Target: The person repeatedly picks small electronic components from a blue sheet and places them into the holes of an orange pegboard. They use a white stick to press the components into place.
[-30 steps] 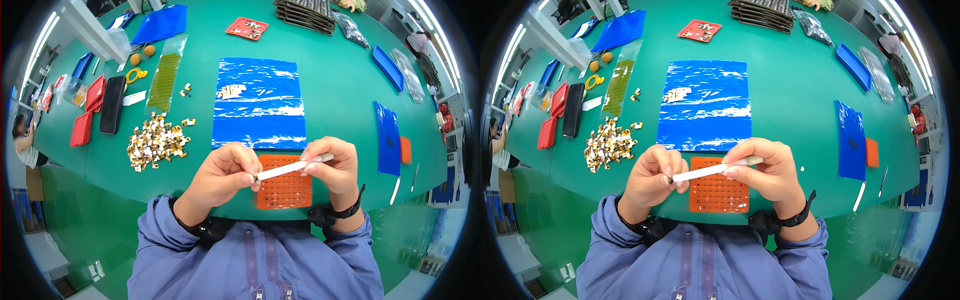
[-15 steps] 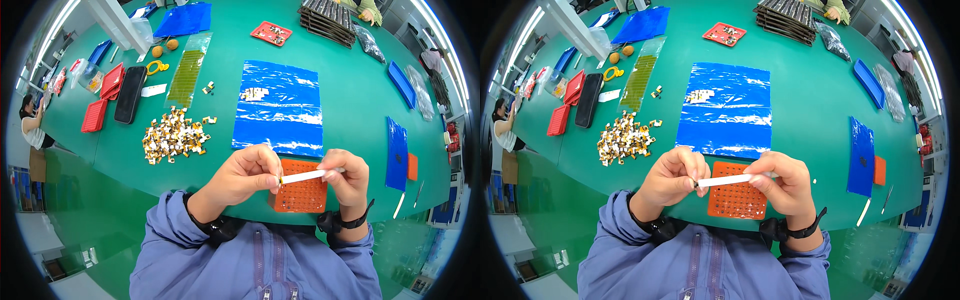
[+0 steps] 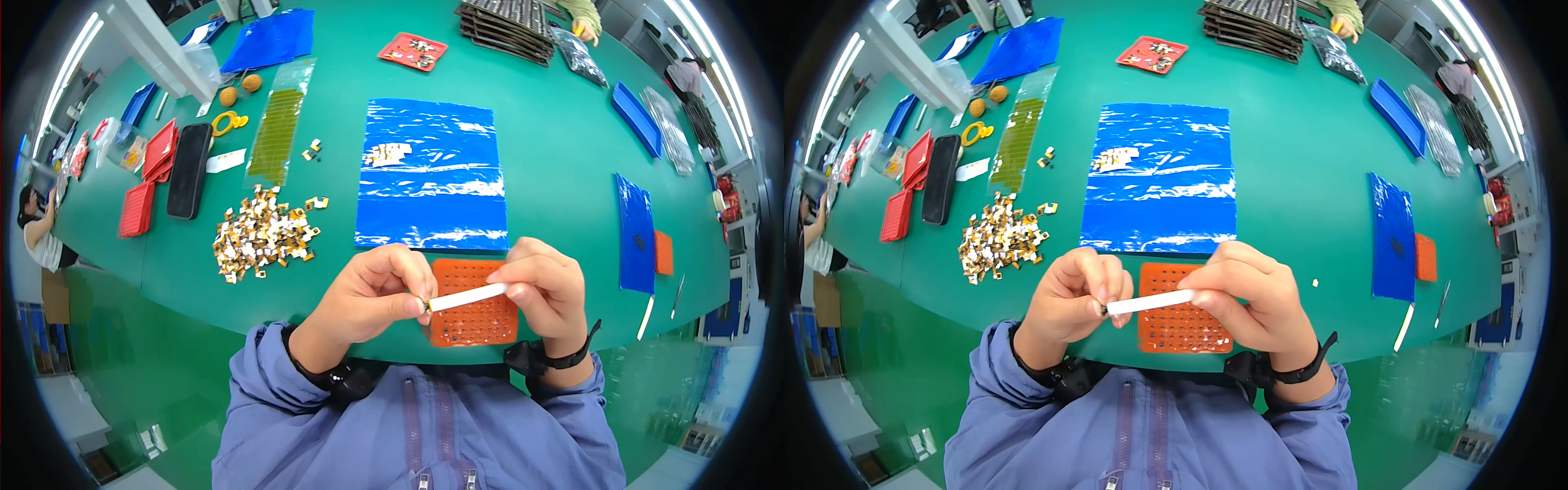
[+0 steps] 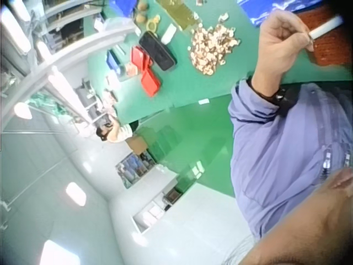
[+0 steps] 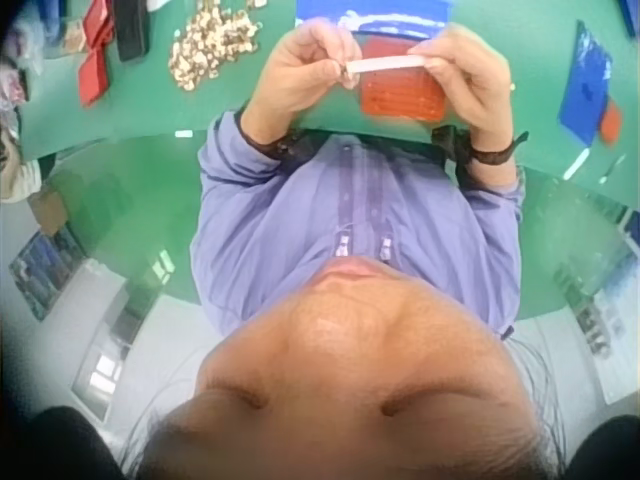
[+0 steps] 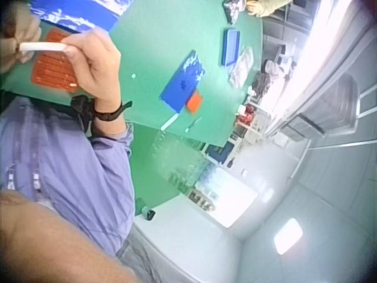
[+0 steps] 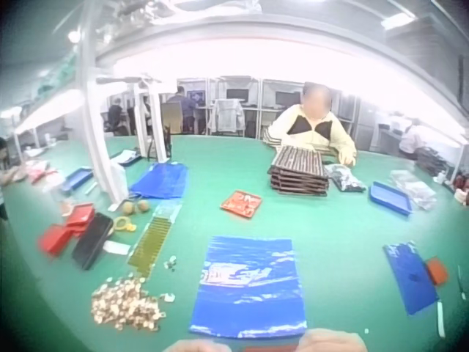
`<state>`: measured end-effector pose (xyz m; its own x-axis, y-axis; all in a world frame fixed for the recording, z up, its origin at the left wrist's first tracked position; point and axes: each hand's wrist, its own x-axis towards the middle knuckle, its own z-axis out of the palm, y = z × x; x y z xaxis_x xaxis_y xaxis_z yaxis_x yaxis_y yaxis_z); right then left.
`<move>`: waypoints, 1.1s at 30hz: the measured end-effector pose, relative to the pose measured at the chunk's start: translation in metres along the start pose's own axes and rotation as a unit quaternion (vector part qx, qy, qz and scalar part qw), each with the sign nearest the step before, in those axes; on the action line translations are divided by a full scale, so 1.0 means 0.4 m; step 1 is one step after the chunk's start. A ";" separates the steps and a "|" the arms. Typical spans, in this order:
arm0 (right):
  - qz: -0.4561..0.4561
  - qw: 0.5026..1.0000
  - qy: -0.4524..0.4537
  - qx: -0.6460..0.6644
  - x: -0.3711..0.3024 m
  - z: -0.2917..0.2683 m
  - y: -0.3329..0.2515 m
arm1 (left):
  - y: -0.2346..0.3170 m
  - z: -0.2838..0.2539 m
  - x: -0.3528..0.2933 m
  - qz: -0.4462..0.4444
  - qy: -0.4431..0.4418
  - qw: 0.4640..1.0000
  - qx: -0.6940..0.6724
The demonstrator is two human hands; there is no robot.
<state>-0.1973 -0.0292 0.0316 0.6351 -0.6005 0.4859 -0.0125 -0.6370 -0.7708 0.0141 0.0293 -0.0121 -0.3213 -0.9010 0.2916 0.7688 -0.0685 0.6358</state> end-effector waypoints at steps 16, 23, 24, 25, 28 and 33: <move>-0.032 0.999 0.003 -0.021 0.000 0.000 -0.001 | -0.005 0.004 0.004 0.002 0.001 1.000 -0.008; -0.030 0.999 0.029 -0.021 -0.001 0.008 -0.001 | -0.007 0.005 0.006 0.002 0.007 1.000 -0.006; -0.032 0.998 0.045 -0.010 -0.001 0.012 -0.001 | -0.007 0.005 0.006 0.004 0.008 1.000 -0.007; -0.029 0.999 0.034 -0.024 -0.001 0.009 -0.003 | -0.006 0.005 0.005 0.006 0.011 1.000 -0.008; -0.015 0.999 0.005 -0.046 -0.002 -0.003 -0.007 | -0.005 0.002 0.005 0.001 -0.001 1.000 0.006; 0.003 1.000 -0.006 -0.027 -0.009 0.000 0.001 | 0.001 0.001 0.004 0.013 0.005 0.999 0.053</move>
<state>-0.1995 -0.0274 0.0294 0.6438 -0.5986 0.4766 -0.0581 -0.6593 -0.7496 0.0137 0.0282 -0.0110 -0.2959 -0.9062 0.3021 0.7142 0.0002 0.7000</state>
